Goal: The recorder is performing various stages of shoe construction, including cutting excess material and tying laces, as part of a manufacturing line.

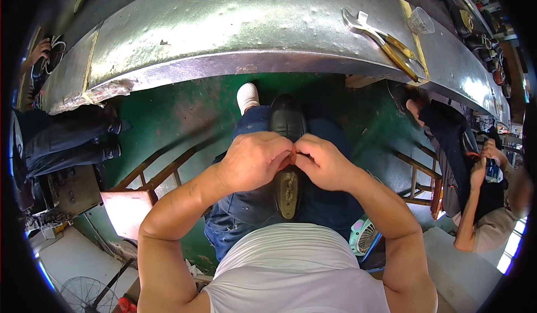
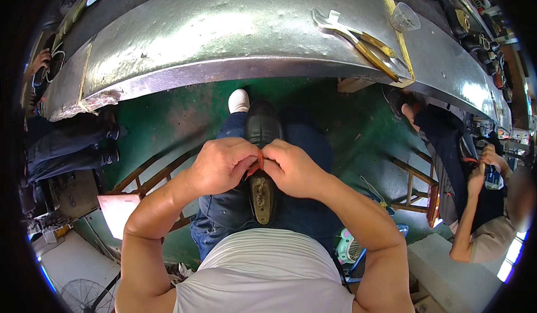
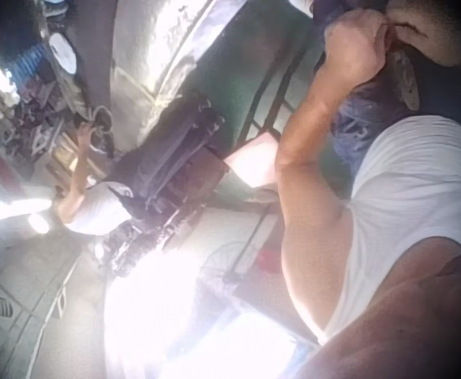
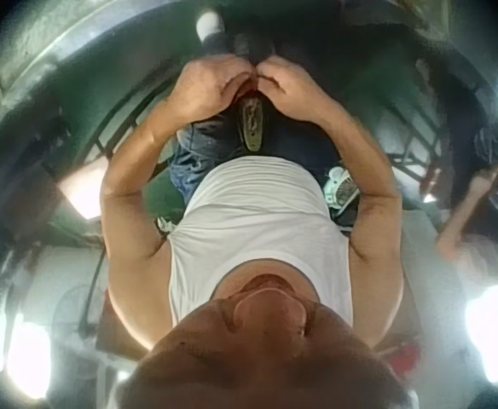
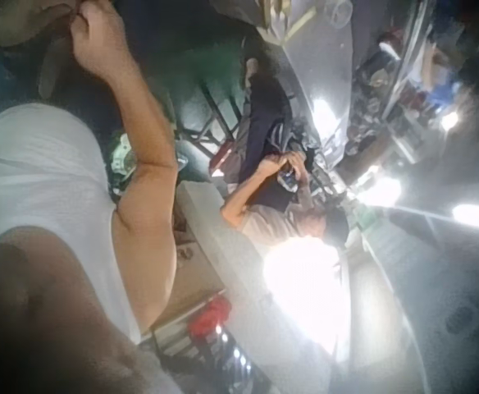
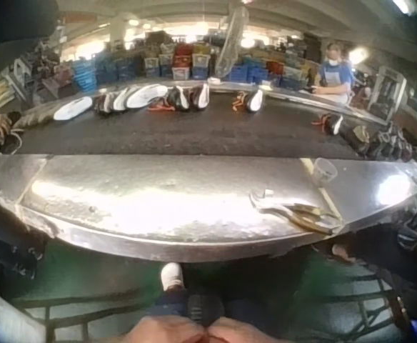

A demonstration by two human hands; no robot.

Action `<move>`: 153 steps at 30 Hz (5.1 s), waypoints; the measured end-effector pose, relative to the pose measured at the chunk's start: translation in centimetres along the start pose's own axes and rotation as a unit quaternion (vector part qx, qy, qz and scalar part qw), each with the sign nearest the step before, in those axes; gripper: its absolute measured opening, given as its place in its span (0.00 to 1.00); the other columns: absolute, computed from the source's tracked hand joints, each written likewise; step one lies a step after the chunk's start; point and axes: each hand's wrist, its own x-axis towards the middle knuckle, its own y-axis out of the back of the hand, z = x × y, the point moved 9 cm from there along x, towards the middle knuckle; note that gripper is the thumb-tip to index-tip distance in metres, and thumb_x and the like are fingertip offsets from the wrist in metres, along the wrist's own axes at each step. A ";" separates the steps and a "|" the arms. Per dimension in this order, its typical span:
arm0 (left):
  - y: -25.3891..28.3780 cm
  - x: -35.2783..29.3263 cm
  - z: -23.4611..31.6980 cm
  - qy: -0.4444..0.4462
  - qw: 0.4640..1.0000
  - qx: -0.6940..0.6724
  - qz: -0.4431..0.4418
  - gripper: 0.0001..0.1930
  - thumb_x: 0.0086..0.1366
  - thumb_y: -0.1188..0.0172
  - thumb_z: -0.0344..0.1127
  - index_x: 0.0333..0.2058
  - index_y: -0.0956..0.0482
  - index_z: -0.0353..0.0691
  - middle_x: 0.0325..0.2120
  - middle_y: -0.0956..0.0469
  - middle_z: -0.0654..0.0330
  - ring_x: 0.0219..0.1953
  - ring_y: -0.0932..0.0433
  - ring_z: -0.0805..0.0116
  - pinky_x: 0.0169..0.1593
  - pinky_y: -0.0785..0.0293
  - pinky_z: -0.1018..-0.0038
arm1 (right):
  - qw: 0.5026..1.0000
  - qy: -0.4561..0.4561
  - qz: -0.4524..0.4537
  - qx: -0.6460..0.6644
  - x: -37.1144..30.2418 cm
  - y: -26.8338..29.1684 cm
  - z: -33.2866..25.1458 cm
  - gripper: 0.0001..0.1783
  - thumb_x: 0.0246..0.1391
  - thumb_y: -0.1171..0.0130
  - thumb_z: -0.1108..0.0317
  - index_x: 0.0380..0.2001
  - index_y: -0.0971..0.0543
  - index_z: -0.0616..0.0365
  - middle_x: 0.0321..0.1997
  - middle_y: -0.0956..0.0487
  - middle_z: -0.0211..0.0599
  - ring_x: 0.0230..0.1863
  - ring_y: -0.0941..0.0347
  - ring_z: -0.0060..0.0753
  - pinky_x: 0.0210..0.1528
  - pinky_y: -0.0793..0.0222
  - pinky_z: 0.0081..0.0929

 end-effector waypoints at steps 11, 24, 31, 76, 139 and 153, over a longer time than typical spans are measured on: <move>-6.0 -7.5 -2.4 0.181 0.946 -0.268 -0.002 0.54 0.52 0.26 0.33 0.69 0.55 0.31 0.65 0.44 0.44 0.63 0.35 0.51 0.63 0.32 0.62 | 0.942 0.214 0.063 -0.251 -5.3 0.8 -4.2 0.16 0.47 0.32 0.67 0.42 0.19 0.52 0.57 0.28 0.42 0.60 0.30 0.47 0.54 0.33 0.43; -11.8 -8.0 0.3 0.172 0.971 -0.055 0.157 0.66 0.46 0.22 0.41 0.68 0.68 0.26 0.66 0.58 0.34 0.70 0.53 0.36 0.71 0.46 0.55 | 0.923 0.265 -0.031 -0.276 -7.9 -2.5 -5.8 0.06 0.51 0.35 0.69 0.29 0.22 0.58 0.62 0.31 0.40 0.70 0.44 0.53 0.63 0.39 0.51; -10.3 -8.9 -3.4 0.246 0.919 -0.267 0.156 0.63 0.47 0.26 0.33 0.71 0.66 0.36 0.64 0.45 0.41 0.68 0.43 0.45 0.68 0.41 0.60 | 0.950 0.235 0.029 -0.204 -12.6 -1.1 -6.6 0.10 0.58 0.37 0.66 0.35 0.25 0.60 0.61 0.31 0.48 0.65 0.38 0.57 0.65 0.41 0.50; 32.7 60.8 -22.3 0.272 0.876 0.183 0.353 0.36 0.67 0.43 0.54 0.58 0.34 0.24 0.56 0.27 0.34 0.61 0.28 0.42 0.63 0.33 0.61 | 0.854 0.120 0.338 -0.376 2.9 27.3 -4.9 0.21 0.57 0.38 0.56 0.46 0.21 0.62 0.49 0.20 0.47 0.49 0.21 0.51 0.52 0.28 0.44; -7.8 -6.2 3.8 0.090 0.986 0.050 -0.129 0.42 0.58 0.31 0.51 0.64 0.37 0.33 0.61 0.33 0.40 0.54 0.24 0.40 0.54 0.24 0.59 | 0.953 -0.088 0.254 0.143 -11.2 5.0 12.3 0.32 0.45 0.25 0.67 0.52 0.28 0.64 0.48 0.22 0.37 0.47 0.26 0.27 0.53 0.30 0.26; 3.3 -8.3 0.5 0.133 0.956 0.253 0.060 0.33 0.61 0.33 0.48 0.56 0.28 0.28 0.51 0.23 0.38 0.48 0.20 0.42 0.50 0.23 0.57 | 0.950 -0.111 0.207 0.205 -8.4 4.1 12.6 0.31 0.45 0.24 0.68 0.51 0.28 0.66 0.44 0.22 0.36 0.46 0.27 0.26 0.52 0.30 0.26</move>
